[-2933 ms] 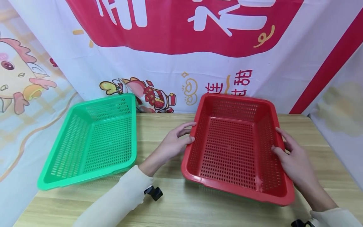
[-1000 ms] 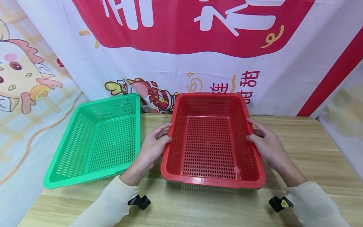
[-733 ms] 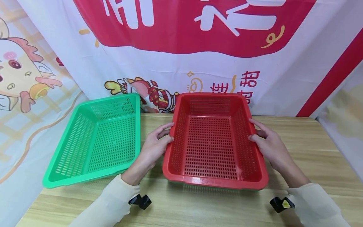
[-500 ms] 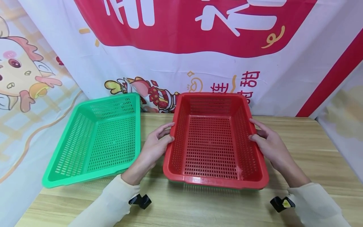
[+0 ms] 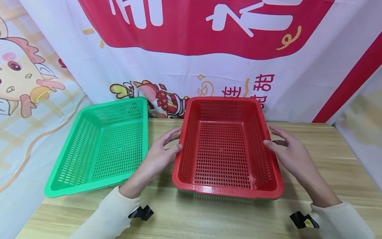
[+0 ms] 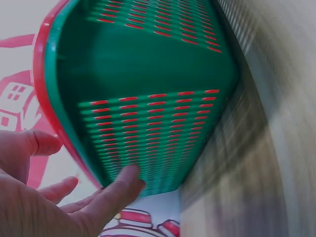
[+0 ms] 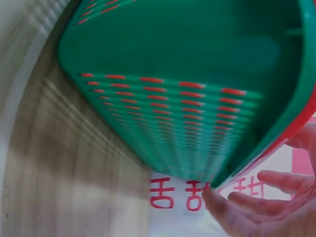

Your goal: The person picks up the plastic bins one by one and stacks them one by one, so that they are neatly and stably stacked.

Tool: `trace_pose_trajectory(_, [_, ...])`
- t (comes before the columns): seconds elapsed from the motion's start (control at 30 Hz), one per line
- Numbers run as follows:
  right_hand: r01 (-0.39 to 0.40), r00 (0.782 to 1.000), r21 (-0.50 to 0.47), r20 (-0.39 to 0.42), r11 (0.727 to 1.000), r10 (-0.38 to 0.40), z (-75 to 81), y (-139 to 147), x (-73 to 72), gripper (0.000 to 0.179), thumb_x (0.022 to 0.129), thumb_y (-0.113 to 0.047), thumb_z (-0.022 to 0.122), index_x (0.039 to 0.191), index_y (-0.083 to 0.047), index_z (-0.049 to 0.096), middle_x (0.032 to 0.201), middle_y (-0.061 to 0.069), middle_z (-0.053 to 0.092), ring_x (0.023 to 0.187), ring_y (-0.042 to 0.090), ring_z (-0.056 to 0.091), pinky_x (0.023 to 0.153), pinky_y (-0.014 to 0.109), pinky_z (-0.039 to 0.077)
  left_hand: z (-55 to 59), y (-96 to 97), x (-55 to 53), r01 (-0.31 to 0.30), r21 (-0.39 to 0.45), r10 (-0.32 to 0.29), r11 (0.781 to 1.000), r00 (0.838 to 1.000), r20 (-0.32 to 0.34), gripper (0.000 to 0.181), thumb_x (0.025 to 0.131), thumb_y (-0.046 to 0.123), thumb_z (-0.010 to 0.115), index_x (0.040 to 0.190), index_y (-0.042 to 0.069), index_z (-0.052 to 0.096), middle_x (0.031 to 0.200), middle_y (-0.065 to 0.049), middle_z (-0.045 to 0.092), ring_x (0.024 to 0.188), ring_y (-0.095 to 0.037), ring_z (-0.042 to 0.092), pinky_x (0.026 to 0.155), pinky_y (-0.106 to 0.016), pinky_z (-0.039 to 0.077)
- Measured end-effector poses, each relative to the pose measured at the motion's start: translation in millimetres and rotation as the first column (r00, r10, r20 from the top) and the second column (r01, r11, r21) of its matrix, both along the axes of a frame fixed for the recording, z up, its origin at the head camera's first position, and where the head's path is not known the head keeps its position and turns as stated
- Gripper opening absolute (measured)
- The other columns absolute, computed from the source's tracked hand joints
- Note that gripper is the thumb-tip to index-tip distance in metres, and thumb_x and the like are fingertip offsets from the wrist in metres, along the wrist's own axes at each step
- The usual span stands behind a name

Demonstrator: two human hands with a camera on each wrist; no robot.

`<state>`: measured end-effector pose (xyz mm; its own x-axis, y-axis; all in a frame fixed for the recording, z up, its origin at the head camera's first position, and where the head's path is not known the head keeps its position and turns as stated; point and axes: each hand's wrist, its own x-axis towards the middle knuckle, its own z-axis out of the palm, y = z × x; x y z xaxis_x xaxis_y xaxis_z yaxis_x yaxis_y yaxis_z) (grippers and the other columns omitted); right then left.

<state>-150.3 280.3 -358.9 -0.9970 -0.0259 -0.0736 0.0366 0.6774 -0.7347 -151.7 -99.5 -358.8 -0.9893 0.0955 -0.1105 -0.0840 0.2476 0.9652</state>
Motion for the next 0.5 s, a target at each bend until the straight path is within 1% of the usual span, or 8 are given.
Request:
trace_pose_trajectory(0.03, [0.007,1.000,0.019,-0.002,1.000,-0.007,1.8,-1.0,2.2,0.077,0.106,-0.049,0.056,0.168,-0.017,0.023,0.158,0.034,0.041,0.126,0.053,0.059,0.079,0.052,0.067,1.1,-1.2,1.4,0.013,-0.020,-0.013,1.000,1.000,-0.009,0.058,0.102,0.018,0.065,0.156,0.031,0.048,0.155,-0.006,0.053,0.108,-0.032,0.077,0.078,-0.042,0.068])
trace_pose_trajectory(0.07, [0.012,1.000,0.031,-0.006,0.999,-0.011,3.6,-2.1,4.4,0.078,0.105,-0.049,0.056,0.169,-0.018,0.022,0.159,0.035,0.040,0.130,0.058,0.054,0.081,0.058,0.066,2.2,-2.5,3.1,0.026,-0.040,-0.027,0.999,0.999,-0.021,0.059,0.102,0.019,0.066,0.157,0.032,0.048,0.156,-0.006,0.052,0.112,-0.033,0.075,0.080,-0.043,0.068])
trace_pose_trajectory(0.17, [0.015,0.999,0.062,-0.047,0.998,-0.012,9.1,-6.2,10.3,0.079,0.105,-0.047,0.059,0.168,-0.017,0.023,0.162,0.034,0.035,0.134,0.062,0.046,0.086,0.069,0.059,5.2,-7.5,8.2,0.038,-0.097,-0.045,0.995,0.997,-0.064,0.059,0.101,0.021,0.066,0.156,0.034,0.048,0.158,-0.006,0.050,0.125,-0.037,0.069,0.092,-0.051,0.064])
trace_pose_trajectory(0.27, [0.002,0.995,0.061,-0.102,0.998,0.004,14.4,-12.5,15.5,0.078,0.104,-0.042,0.063,0.167,-0.015,0.026,0.164,0.031,0.034,0.136,0.061,0.045,0.092,0.071,0.052,10.2,-13.9,13.4,0.035,-0.134,-0.049,0.990,0.994,-0.102,0.058,0.100,0.023,0.068,0.153,0.037,0.050,0.158,-0.004,0.051,0.132,-0.040,0.064,0.102,-0.055,0.059])
trace_pose_trajectory(0.37, [-0.017,0.991,0.042,-0.135,0.999,0.022,20.3,-21.2,20.2,0.076,0.103,-0.038,0.065,0.166,-0.015,0.030,0.162,0.029,0.038,0.136,0.059,0.045,0.096,0.071,0.049,15.4,-21.1,18.4,0.029,-0.166,-0.050,0.986,0.991,-0.124,0.056,0.099,0.026,0.069,0.151,0.041,0.052,0.156,0.001,0.053,0.137,-0.038,0.060,0.105,-0.055,0.058])
trace_pose_trajectory(0.43, [-0.030,0.989,0.027,-0.145,0.999,0.034,24.5,-28.9,23.2,0.075,0.103,-0.037,0.066,0.166,-0.016,0.031,0.159,0.030,0.042,0.134,0.059,0.047,0.091,0.072,0.053,17.5,-25.9,21.0,0.032,-0.178,-0.056,0.983,0.990,-0.128,0.055,0.100,0.029,0.070,0.150,0.042,0.051,0.154,0.004,0.054,0.138,-0.034,0.060,0.104,-0.053,0.059])
trace_pose_trajectory(0.5, [-0.043,0.988,0.014,-0.147,0.999,0.044,28.6,-38.4,25.7,0.074,0.103,-0.037,0.066,0.166,-0.018,0.031,0.157,0.030,0.044,0.132,0.060,0.050,0.084,0.069,0.059,17.6,-30.5,22.8,0.040,-0.181,-0.065,0.983,0.988,-0.138,0.055,0.100,0.030,0.070,0.150,0.042,0.051,0.154,0.002,0.055,0.138,-0.032,0.060,0.103,-0.051,0.059])
